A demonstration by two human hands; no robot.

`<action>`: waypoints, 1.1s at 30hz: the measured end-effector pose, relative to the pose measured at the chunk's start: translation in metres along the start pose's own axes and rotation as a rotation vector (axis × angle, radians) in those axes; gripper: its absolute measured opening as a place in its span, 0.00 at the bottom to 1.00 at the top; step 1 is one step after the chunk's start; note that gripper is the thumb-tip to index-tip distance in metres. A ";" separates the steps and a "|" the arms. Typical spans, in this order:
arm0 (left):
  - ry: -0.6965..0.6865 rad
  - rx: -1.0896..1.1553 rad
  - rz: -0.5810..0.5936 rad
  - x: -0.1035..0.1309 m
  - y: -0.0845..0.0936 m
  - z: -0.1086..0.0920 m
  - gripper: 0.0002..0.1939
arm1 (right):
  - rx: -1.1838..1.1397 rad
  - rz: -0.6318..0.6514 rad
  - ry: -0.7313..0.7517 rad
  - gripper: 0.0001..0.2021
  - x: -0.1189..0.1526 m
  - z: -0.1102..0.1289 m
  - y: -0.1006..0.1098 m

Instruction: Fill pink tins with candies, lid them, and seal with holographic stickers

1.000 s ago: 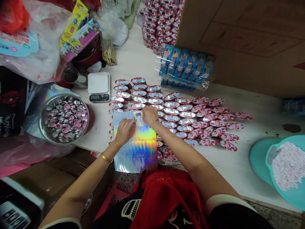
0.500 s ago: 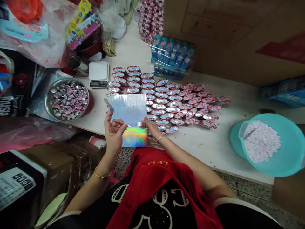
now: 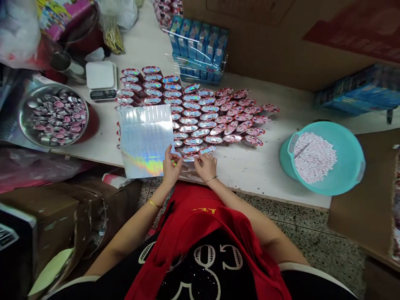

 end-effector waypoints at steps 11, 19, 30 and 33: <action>-0.051 -0.376 0.040 -0.012 -0.020 0.014 0.36 | 0.252 0.007 0.062 0.10 -0.012 -0.011 -0.009; -0.063 -0.406 0.053 -0.011 -0.022 0.012 0.35 | 0.257 0.007 0.044 0.07 -0.013 -0.016 -0.009; -0.144 -0.131 -0.108 -0.013 0.002 -0.033 0.13 | -0.337 -0.109 0.074 0.18 -0.023 -0.021 0.018; -0.114 0.151 -0.051 -0.014 -0.005 -0.060 0.07 | -0.748 -0.017 -0.097 0.24 -0.027 -0.025 0.027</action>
Point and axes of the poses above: each hand's wrist, its own x-axis away from the middle knuckle, its own y-axis out of the back of the hand, z = x × y, the point moved 2 cm from there along -x, towards the middle knuckle, and after that the axes turned 7 degrees about z, right-handed, at the moved point
